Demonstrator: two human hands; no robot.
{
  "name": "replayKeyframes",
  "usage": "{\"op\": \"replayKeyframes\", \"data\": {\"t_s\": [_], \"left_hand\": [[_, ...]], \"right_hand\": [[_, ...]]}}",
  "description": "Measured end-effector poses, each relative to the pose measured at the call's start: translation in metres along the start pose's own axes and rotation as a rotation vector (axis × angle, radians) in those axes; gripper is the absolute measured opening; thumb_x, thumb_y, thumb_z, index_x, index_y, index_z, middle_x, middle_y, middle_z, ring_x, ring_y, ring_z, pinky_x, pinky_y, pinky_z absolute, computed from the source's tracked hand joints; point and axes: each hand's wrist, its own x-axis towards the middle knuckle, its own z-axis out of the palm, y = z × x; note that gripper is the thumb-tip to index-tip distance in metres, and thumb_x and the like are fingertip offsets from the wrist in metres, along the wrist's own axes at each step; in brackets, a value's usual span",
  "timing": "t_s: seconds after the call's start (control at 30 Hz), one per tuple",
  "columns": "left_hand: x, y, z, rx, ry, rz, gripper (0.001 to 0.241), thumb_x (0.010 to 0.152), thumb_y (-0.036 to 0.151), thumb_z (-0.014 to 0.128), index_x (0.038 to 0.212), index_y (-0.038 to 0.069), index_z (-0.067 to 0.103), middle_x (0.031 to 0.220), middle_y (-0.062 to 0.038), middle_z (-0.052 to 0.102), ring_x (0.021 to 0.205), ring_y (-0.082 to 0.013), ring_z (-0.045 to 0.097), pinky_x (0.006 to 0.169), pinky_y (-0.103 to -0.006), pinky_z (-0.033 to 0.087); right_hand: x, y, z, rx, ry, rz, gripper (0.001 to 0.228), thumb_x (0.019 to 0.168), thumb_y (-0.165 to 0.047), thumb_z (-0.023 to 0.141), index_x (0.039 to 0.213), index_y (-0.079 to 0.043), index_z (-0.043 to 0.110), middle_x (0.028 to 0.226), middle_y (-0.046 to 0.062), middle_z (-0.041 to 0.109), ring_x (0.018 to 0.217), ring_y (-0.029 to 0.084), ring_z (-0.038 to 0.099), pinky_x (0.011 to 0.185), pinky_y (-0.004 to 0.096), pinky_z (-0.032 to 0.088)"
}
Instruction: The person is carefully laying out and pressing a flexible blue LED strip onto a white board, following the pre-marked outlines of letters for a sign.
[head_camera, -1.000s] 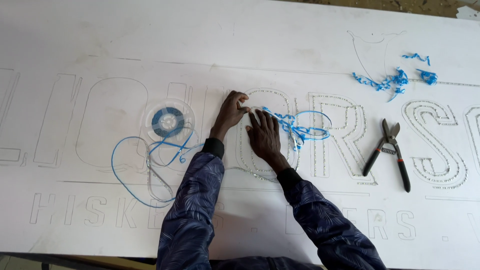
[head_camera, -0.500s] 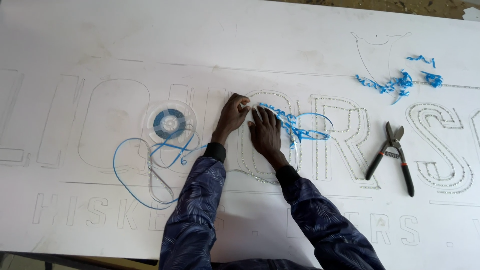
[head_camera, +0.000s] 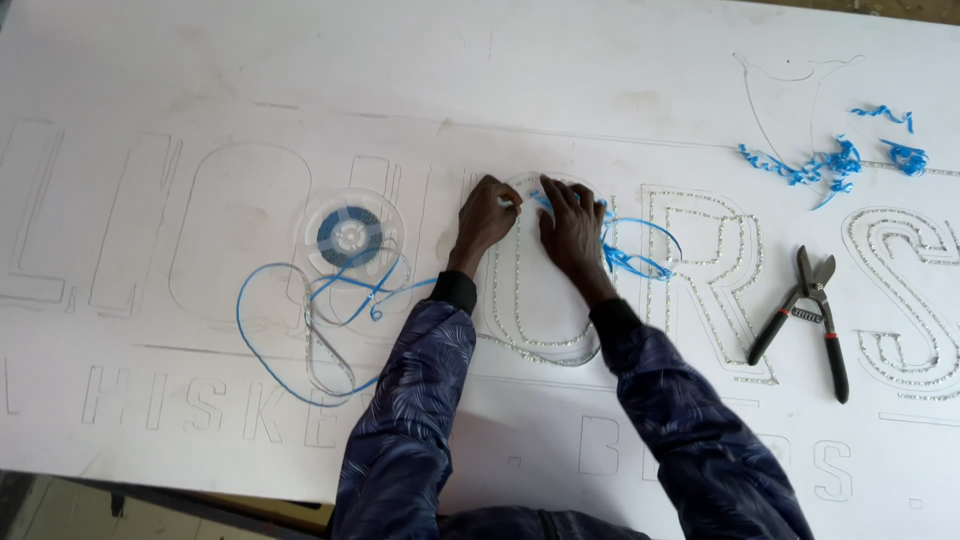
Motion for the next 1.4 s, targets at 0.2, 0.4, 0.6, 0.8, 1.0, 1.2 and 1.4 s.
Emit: {"op": "replayKeyframes", "data": {"t_s": [0.2, 0.4, 0.6, 0.8, 1.0, 1.2, 1.4], "left_hand": [[0.017, -0.016, 0.012, 0.012, 0.015, -0.040, 0.007, 0.092, 0.019, 0.075, 0.093, 0.025, 0.077, 0.106, -0.001, 0.063, 0.111, -0.0285, 0.071, 0.100, -0.0555, 0.058], [0.018, -0.011, 0.012, 0.039, -0.005, -0.076, 0.010, 0.088, 0.017, 0.067, 0.091, 0.023, 0.075, 0.106, -0.004, 0.065, 0.114, -0.0322, 0.072, 0.102, -0.0587, 0.061], [0.001, 0.004, 0.008, -0.016, 0.052, -0.111, 0.016, 0.082, 0.011, 0.062, 0.088, 0.022, 0.072, 0.120, -0.001, 0.067, 0.105, -0.0201, 0.070, 0.080, -0.0423, 0.057], [0.016, -0.029, 0.034, -0.057, 0.201, -0.043, 0.015, 0.077, 0.013, 0.068, 0.087, 0.021, 0.074, 0.113, -0.001, 0.067, 0.105, -0.0227, 0.072, 0.090, -0.0379, 0.058], [-0.013, -0.019, 0.009, -0.042, 0.199, 0.271, 0.006, 0.090, 0.008, 0.073, 0.095, 0.011, 0.073, 0.104, -0.011, 0.064, 0.095, -0.0308, 0.072, 0.091, -0.0507, 0.059], [-0.005, -0.035, 0.014, -0.038, 0.214, 0.310, 0.007, 0.096, 0.007, 0.079, 0.101, 0.011, 0.076, 0.107, -0.010, 0.067, 0.096, -0.0282, 0.071, 0.091, -0.0435, 0.058], [-0.002, -0.028, 0.012, -0.009, 0.199, 0.284, 0.006, 0.098, 0.007, 0.081, 0.103, 0.008, 0.080, 0.112, -0.013, 0.070, 0.101, -0.0305, 0.073, 0.096, -0.0476, 0.058]], "right_hand": [[-0.006, 0.051, 0.002, 0.367, -0.256, 0.135, 0.029, 0.097, -0.037, 0.088, 0.125, -0.038, 0.085, 0.104, 0.000, 0.082, 0.109, 0.034, 0.080, 0.092, 0.050, 0.060], [-0.112, 0.143, -0.094, 0.771, -0.255, 0.267, 0.024, 0.098, -0.010, 0.089, 0.121, -0.006, 0.087, 0.111, 0.016, 0.084, 0.098, 0.024, 0.074, 0.083, 0.040, 0.060], [-0.199, 0.300, -0.163, 0.817, 0.469, 0.849, 0.046, 0.074, 0.007, 0.054, 0.104, -0.014, 0.082, 0.092, -0.001, 0.078, 0.077, 0.010, 0.067, 0.062, 0.022, 0.047], [-0.237, 0.321, -0.118, 0.411, 1.153, 0.604, 0.060, 0.109, 0.024, 0.069, 0.162, -0.003, 0.059, 0.156, 0.030, 0.067, 0.140, 0.038, 0.069, 0.103, 0.046, 0.071], [-0.093, 0.045, -0.086, 0.638, 0.401, 0.146, 0.033, 0.105, 0.012, 0.076, 0.133, -0.006, 0.079, 0.130, 0.011, 0.079, 0.131, 0.033, 0.074, 0.107, 0.036, 0.061], [0.017, 0.010, -0.024, 0.406, 0.011, -0.068, 0.074, 0.111, -0.028, 0.077, 0.178, -0.024, 0.047, 0.157, 0.017, 0.061, 0.145, 0.046, 0.057, 0.115, 0.064, 0.050], [0.053, 0.060, 0.040, 0.313, -0.193, 0.037, 0.006, 0.105, -0.042, 0.081, 0.109, -0.039, 0.082, 0.096, -0.013, 0.072, 0.109, 0.020, 0.069, 0.101, 0.049, 0.051]]}}
